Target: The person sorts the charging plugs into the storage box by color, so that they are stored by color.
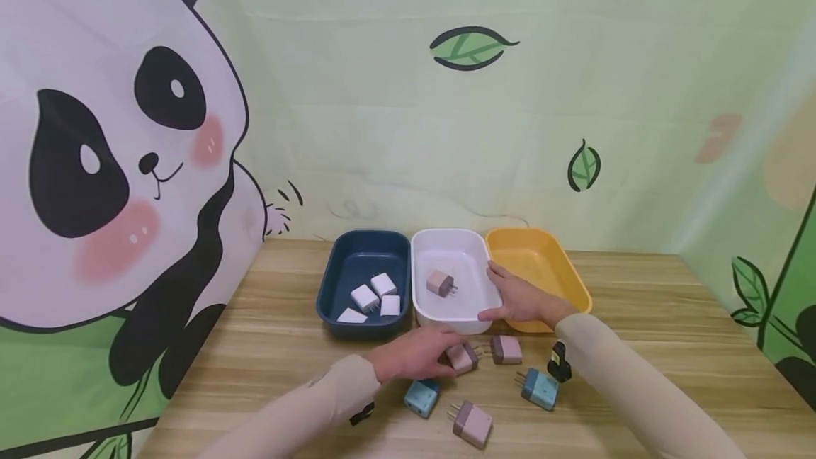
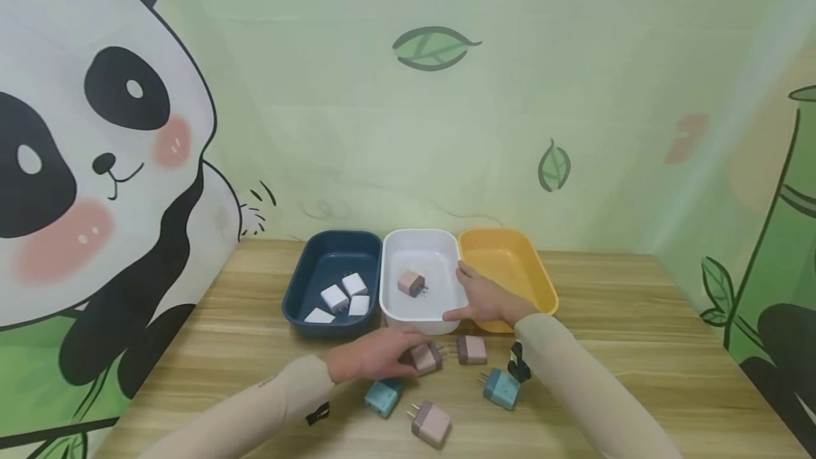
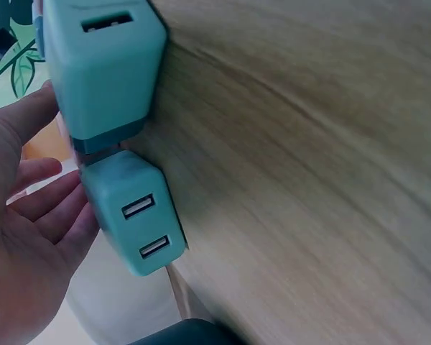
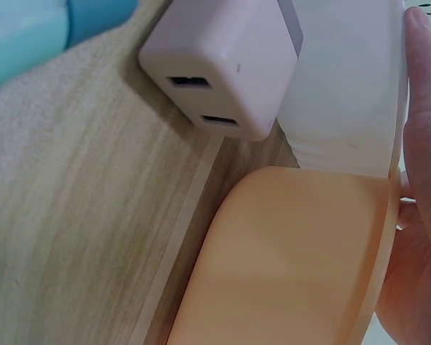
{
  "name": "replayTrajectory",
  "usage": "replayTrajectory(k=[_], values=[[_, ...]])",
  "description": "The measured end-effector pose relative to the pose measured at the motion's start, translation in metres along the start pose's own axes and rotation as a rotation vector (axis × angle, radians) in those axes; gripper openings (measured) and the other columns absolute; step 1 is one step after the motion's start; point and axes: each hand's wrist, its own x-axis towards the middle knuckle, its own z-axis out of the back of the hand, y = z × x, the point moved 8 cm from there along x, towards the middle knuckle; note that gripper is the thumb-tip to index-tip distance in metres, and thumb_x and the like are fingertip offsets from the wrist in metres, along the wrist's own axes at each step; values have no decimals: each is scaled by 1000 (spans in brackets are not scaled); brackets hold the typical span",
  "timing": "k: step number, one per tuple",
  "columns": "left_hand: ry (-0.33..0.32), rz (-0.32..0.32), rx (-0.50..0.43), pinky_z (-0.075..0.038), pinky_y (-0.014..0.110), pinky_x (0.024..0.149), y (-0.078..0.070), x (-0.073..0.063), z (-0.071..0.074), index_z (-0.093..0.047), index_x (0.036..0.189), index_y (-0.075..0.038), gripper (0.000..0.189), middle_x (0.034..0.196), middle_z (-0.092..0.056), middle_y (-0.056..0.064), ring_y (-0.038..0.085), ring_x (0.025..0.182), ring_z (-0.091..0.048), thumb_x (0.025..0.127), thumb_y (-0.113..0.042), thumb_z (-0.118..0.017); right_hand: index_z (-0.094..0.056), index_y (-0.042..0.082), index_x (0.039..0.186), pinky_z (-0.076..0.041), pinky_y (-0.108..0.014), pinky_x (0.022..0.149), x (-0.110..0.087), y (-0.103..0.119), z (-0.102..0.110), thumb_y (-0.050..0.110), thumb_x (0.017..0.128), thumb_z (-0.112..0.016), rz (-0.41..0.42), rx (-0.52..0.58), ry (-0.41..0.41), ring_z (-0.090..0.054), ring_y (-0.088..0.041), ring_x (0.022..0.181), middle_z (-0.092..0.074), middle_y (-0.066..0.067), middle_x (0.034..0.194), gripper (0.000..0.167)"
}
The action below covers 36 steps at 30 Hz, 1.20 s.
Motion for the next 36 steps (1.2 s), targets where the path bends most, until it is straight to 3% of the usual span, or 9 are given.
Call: replayTrajectory(k=[5,14,25,31,36], values=[[20,13,12,-44,21,88,2,4,-5,-54,130,-13,54,120,-57,-2,4,101,-52,84,-33,-72,-16,5,151,-27,-48,107,0,-2,-1,59,72,-73,-13,7,0,-24,-35,138,-10,-14,157,111],[43,12,33,-44,17,72,-1,9,-5,-61,117,-14,41,103,-58,-5,2,83,-50,83,-34,-73,-15,3,151,-27,-48,107,-1,1,-1,57,73,-73,-7,2,-1,-24,-36,138,-10,-15,156,110],[83,4,31,-43,17,66,-5,12,-8,-59,117,-19,40,96,-57,-9,2,79,-49,82,-32,-74,-16,2,150,-28,-49,106,2,-1,-2,59,72,-73,-11,6,0,-26,-36,136,-11,-17,156,112],[72,-50,-12,-42,15,65,-9,11,-9,-62,113,-17,35,88,-57,-12,1,75,-50,82,-28,-75,-17,1,150,-27,-49,107,3,-3,-3,60,71,-72,-14,0,1,-25,-36,137,-11,-17,156,113],[59,-75,-5,-42,15,66,-12,6,-8,-63,114,-15,36,92,-60,-11,0,76,-51,82,-25,-75,-15,4,151,-28,-47,107,1,-5,-3,65,69,-70,-25,-18,-5,-24,-35,138,-10,-14,157,116]])
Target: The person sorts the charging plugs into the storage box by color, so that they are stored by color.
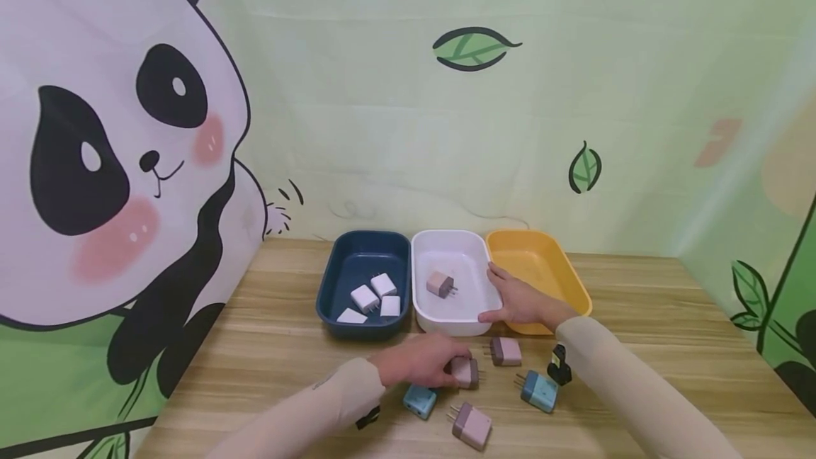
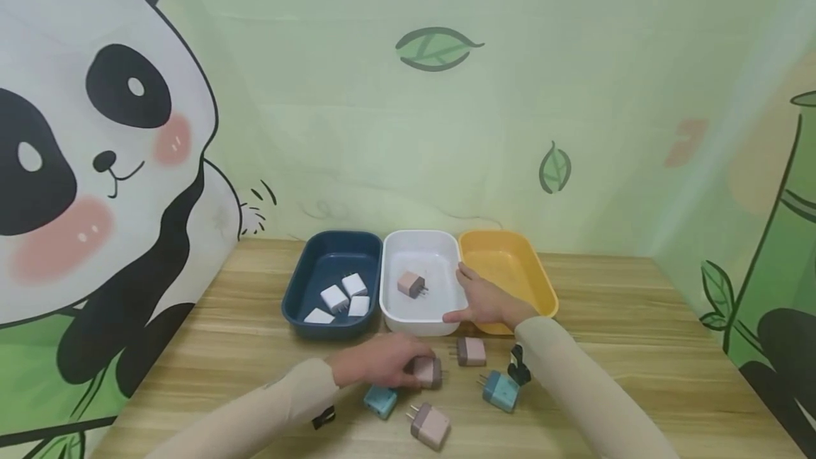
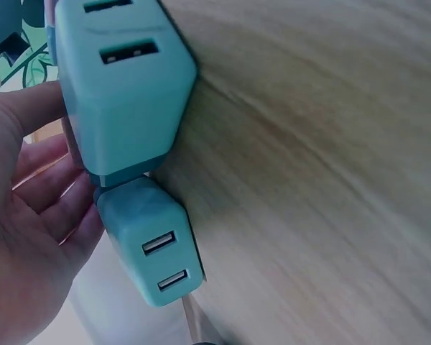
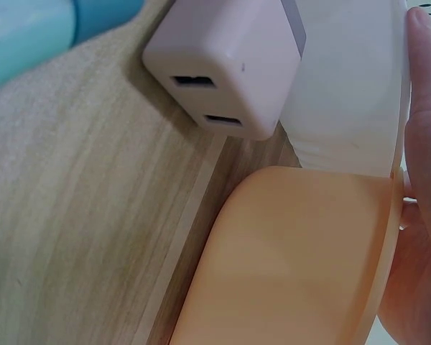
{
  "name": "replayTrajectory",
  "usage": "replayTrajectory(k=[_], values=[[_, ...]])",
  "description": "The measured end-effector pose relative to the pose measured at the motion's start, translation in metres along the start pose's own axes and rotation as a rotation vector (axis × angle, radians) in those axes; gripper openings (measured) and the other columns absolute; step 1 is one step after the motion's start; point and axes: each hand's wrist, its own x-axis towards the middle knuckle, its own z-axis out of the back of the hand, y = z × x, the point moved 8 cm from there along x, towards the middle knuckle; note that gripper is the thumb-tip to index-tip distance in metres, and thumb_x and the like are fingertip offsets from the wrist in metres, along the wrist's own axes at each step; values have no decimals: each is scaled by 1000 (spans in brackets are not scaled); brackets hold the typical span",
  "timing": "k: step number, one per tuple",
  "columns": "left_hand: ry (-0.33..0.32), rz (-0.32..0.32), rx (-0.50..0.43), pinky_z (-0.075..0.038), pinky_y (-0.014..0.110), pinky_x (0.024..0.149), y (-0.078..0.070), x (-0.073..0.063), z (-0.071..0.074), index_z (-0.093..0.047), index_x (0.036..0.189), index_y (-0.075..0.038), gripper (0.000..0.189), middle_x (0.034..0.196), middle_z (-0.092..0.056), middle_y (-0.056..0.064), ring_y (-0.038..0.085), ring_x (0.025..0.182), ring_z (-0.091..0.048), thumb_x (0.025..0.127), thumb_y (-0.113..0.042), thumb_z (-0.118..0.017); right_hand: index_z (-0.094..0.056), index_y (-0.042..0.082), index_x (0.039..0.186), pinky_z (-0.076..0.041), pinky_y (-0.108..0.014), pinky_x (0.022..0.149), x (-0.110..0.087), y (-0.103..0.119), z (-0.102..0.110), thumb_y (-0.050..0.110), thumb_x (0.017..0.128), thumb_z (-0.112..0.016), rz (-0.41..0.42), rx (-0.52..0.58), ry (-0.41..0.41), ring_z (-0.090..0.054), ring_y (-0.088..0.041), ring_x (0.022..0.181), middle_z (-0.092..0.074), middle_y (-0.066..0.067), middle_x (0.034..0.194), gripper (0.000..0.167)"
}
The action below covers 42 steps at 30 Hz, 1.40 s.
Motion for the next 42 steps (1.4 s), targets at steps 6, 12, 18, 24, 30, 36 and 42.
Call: replayTrajectory(k=[6,12,18,24,30,36,42], values=[[-35,-12,-24,-43,15,69,1,-9,6,-63,116,-15,36,96,-61,-11,-1,79,-51,83,-25,-74,-15,6,151,-28,-47,107,0,-1,-1,66,68,-70,-13,4,2,-24,-34,138,-9,-12,157,116],[-62,31,-109,-45,17,77,7,-20,19,-62,120,-15,39,101,-61,-11,1,85,-54,83,-24,-73,-15,5,151,-28,-48,107,-1,0,1,63,70,-71,-6,1,-2,-25,-35,138,-9,-13,157,114],[-119,38,-132,-45,17,78,12,-30,33,-62,119,-14,38,105,-62,-9,5,88,-56,84,-22,-73,-15,7,151,-28,-47,107,-1,0,2,61,71,-72,-12,-4,-8,-25,-34,138,-9,-12,157,112],[-141,78,-155,-45,19,79,17,-38,43,-62,120,-15,37,107,-62,-9,10,90,-59,86,-25,-71,-15,8,151,-28,-47,106,-1,1,1,60,71,-72,-23,-1,-5,-24,-34,138,-9,-11,157,112],[-176,115,-170,-46,22,86,23,-45,55,-59,126,-13,41,117,-61,-6,9,96,-57,88,-26,-68,-17,1,150,-28,-48,106,0,3,0,57,73,-72,2,-22,2,-25,-37,137,-11,-17,156,110],[-232,130,-186,-46,21,82,30,-46,70,-60,126,-11,42,117,-62,-3,12,94,-58,87,-26,-69,-18,-3,148,-26,-48,108,2,4,0,57,74,-72,16,-35,14,-23,-38,138,-11,-20,155,109],[-252,169,-178,-46,24,83,34,-45,80,-58,128,-13,44,120,-61,-2,17,97,-58,87,-24,-68,-18,-3,148,-25,-47,108,3,3,-1,57,74,-72,17,-32,12,-22,-37,138,-11,-20,155,110]])
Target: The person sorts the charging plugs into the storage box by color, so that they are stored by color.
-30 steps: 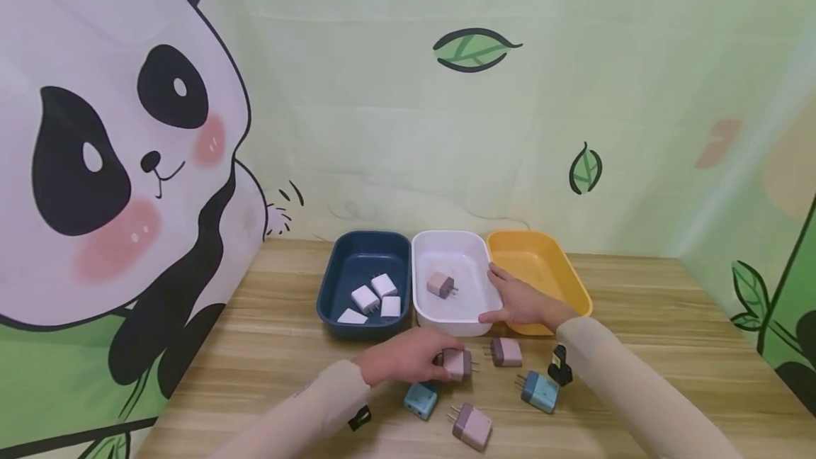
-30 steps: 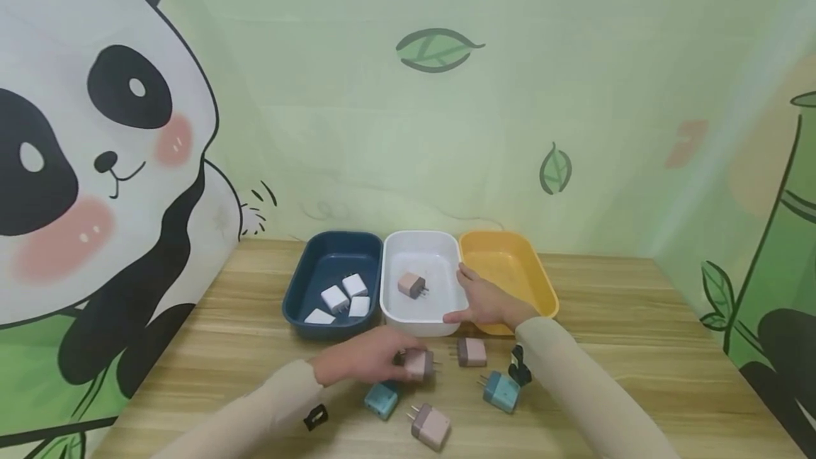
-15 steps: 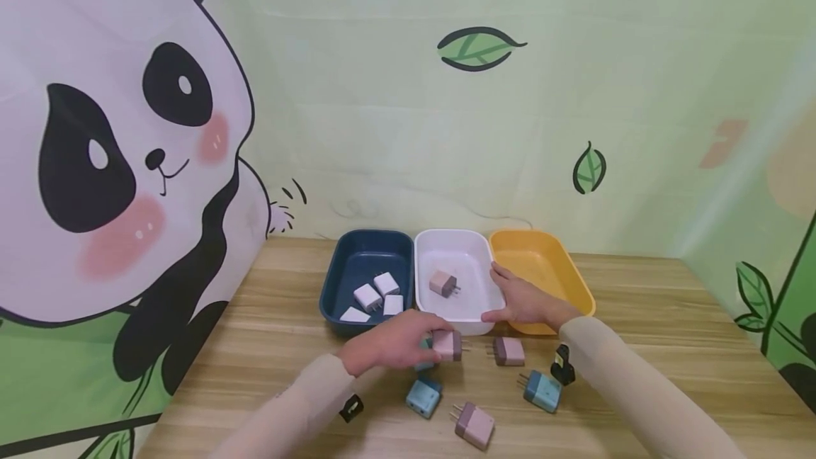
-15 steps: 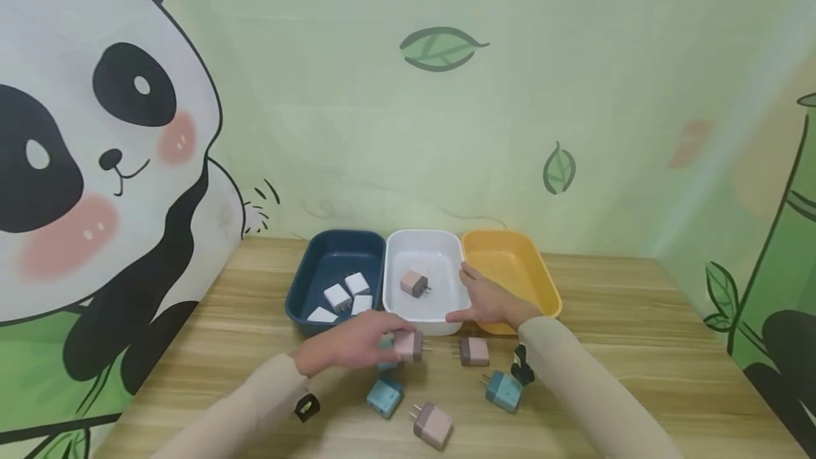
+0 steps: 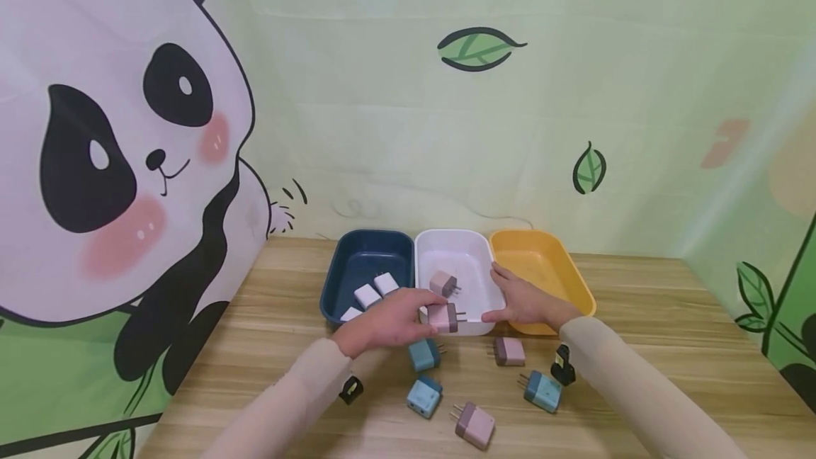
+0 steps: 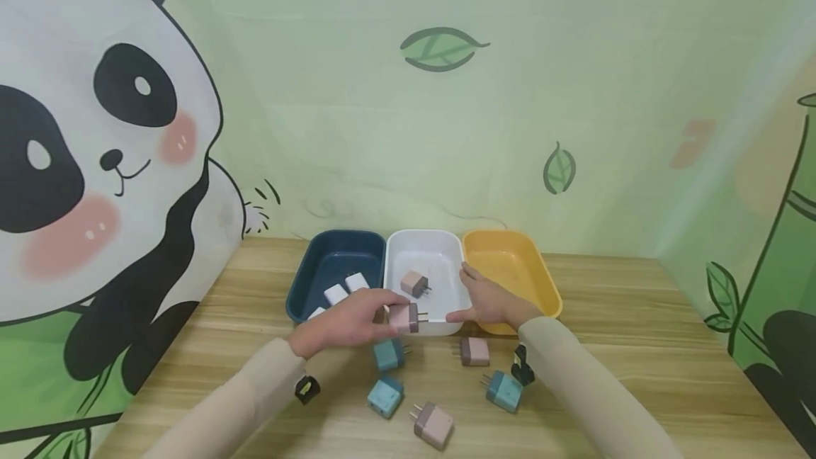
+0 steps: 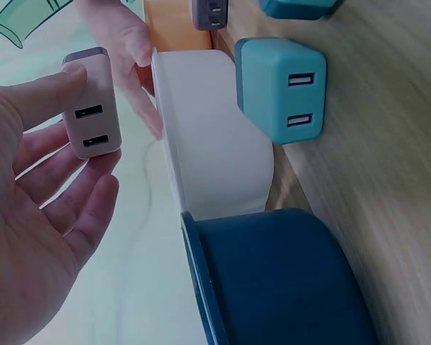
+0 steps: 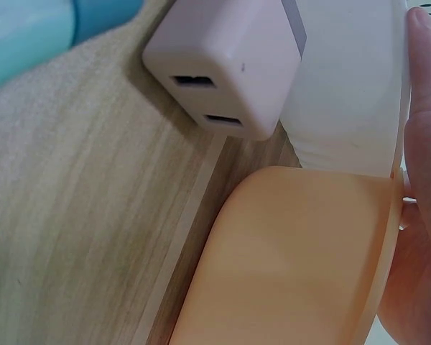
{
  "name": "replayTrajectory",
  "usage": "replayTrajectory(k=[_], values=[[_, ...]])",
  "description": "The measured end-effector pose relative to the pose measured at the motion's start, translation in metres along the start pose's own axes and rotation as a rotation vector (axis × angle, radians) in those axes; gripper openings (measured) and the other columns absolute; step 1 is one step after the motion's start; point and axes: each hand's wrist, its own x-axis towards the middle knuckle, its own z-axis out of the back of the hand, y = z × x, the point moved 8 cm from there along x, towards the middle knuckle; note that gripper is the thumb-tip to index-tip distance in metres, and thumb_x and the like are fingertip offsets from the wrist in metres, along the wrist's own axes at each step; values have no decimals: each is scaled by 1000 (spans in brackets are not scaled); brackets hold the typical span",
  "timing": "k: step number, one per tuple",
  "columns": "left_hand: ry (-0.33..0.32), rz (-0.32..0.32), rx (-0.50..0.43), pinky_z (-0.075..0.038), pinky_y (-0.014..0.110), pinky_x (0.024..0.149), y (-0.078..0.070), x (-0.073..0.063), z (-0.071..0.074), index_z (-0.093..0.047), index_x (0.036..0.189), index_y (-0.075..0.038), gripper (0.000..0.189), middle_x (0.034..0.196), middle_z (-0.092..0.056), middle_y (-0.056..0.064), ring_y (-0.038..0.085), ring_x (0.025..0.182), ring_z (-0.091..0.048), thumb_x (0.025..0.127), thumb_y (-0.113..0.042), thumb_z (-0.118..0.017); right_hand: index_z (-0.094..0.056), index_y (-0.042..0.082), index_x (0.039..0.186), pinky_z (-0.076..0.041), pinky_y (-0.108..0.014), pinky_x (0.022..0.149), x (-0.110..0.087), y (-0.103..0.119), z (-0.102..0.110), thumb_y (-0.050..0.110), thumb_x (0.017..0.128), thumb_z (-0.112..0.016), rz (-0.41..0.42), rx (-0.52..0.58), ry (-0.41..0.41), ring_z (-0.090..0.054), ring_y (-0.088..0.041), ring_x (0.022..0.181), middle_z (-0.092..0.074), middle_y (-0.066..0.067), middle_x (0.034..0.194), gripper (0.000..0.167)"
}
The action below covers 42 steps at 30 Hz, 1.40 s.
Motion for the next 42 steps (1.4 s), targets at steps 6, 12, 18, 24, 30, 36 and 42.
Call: replayTrajectory(k=[6,12,18,24,30,36,42], values=[[-24,54,-26,-46,27,86,6,6,3,-55,131,-12,46,118,-60,-1,20,100,-56,88,-22,-68,-17,-3,148,-26,-48,108,1,0,0,56,74,-73,3,-2,-6,-24,-37,137,-11,-20,155,109],[-54,82,-18,-45,29,88,13,12,2,-55,132,-14,47,118,-60,-1,20,100,-54,88,-25,-69,-17,-1,149,-26,-47,108,0,-3,-1,57,74,-73,-5,7,-5,-23,-36,138,-10,-18,156,111],[-59,104,-17,-45,29,88,22,19,-4,-55,131,-15,46,118,-60,-1,21,101,-54,88,-26,-69,-17,-3,149,-26,-48,108,1,0,-1,55,74,-73,9,7,-7,-24,-37,137,-11,-19,155,109],[-68,112,-2,-45,29,88,30,24,-11,-56,130,-14,46,117,-60,-1,20,101,-55,88,-26,-69,-17,-2,149,-26,-48,108,1,-1,-1,56,74,-72,10,4,-7,-23,-37,138,-11,-19,155,110],[-74,112,-20,-45,29,87,33,26,-13,-57,130,-12,46,115,-61,-1,20,100,-55,88,-26,-69,-16,-1,149,-26,-48,108,0,-2,-1,59,73,-71,-7,9,4,-22,-36,138,-9,-18,156,112],[-82,109,-13,-44,31,92,35,29,-13,-56,130,-13,46,120,-60,1,21,103,-55,88,-25,-69,-16,-1,149,-25,-48,108,0,-2,0,58,74,-72,-10,8,-1,-22,-36,138,-10,-18,156,111],[-65,127,30,-44,31,92,40,31,-18,-55,132,-12,48,121,-60,1,17,102,-54,88,-26,-68,-16,0,150,-26,-47,108,-1,-1,0,57,74,-72,-16,16,2,-22,-36,138,-9,-17,156,111]])
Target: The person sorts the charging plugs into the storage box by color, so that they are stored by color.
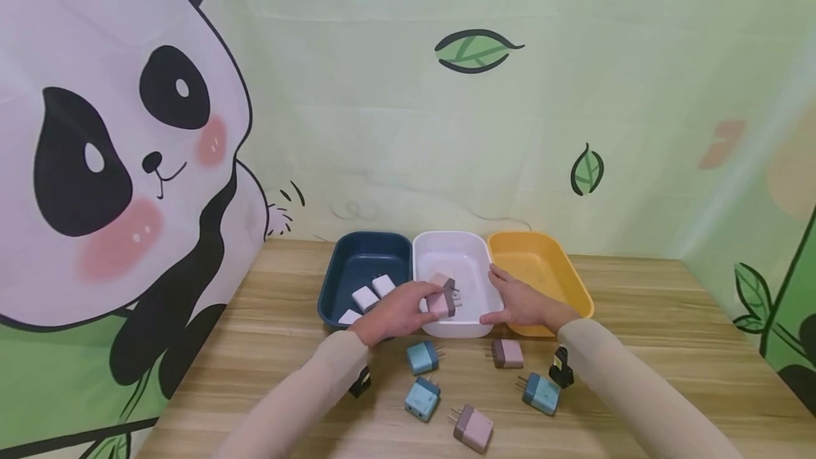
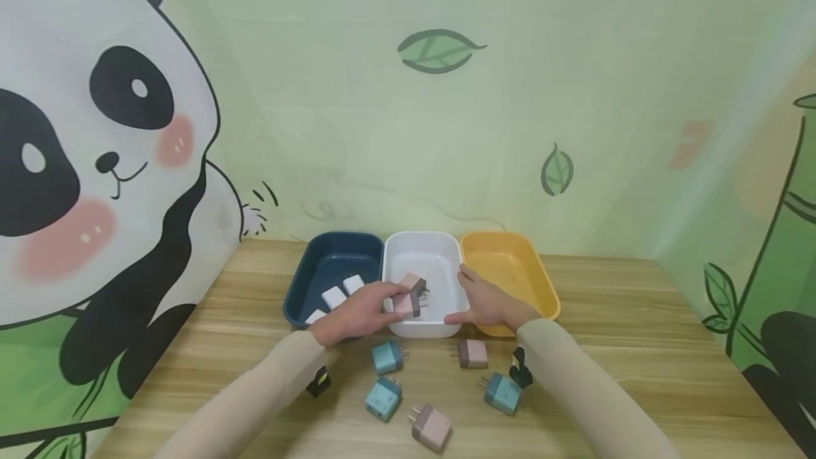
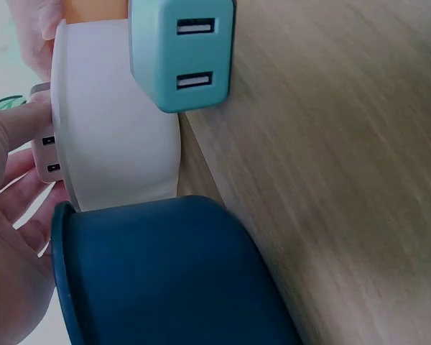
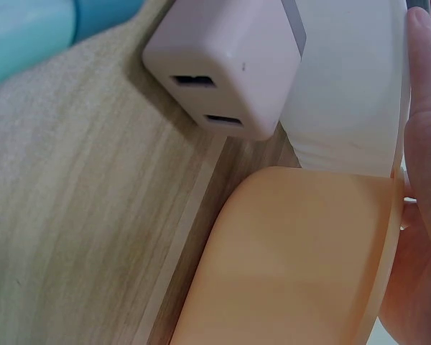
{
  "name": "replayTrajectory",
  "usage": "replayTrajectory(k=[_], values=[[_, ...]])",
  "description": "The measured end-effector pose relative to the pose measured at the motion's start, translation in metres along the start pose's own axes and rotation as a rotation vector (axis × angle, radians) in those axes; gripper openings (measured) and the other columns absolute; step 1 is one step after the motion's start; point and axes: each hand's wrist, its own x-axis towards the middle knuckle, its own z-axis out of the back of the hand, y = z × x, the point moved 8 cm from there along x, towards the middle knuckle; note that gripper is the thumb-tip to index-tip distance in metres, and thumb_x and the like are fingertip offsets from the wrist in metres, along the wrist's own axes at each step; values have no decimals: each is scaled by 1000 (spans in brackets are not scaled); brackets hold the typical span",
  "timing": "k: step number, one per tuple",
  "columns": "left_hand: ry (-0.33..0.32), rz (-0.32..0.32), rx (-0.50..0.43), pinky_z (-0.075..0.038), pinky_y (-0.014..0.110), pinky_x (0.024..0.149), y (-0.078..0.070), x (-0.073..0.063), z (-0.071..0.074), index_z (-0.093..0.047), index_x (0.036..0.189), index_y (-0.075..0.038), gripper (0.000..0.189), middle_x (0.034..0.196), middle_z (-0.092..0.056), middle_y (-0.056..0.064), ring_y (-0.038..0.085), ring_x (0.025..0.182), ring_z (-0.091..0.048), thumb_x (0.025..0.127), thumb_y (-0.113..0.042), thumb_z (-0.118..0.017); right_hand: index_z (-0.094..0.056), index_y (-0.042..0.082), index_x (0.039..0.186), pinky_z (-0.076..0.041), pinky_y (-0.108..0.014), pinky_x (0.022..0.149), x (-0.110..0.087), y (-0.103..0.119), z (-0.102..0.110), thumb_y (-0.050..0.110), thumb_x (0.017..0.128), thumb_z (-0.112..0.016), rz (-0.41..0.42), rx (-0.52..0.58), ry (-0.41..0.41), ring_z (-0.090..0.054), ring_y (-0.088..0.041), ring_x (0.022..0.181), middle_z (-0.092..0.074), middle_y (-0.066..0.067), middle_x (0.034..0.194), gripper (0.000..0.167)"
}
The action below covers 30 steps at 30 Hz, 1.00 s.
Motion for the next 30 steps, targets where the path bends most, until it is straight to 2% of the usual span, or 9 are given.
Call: replayTrajectory(k=[6,11,24,30], values=[[4,-4,-3,-45,29,88,3,3,-1,-56,130,-13,46,118,-60,-1,17,99,-54,88,-26,-68,-16,0,150,-26,-48,108,0,1,3,56,74,-73,3,4,-12,-22,-36,138,-10,-17,156,110],[19,5,-44,-45,30,90,7,4,-1,-56,130,-11,45,119,-60,1,18,100,-53,89,-24,-68,-15,1,150,-26,-47,108,-1,1,2,58,73,-73,0,13,-10,-22,-36,139,-9,-16,156,112],[36,71,-97,-45,29,88,18,7,-5,-54,133,-12,47,117,-59,-1,14,97,-51,89,-23,-68,-17,-1,149,-25,-48,108,0,1,0,59,73,-72,4,4,-4,-22,-37,138,-10,-18,156,112],[43,73,-99,-46,32,90,19,7,-6,-58,128,-13,39,115,-62,1,16,100,-54,91,-23,-65,-17,-1,149,-25,-48,108,1,1,-1,61,72,-71,10,-2,-6,-23,-36,138,-10,-19,156,113]])
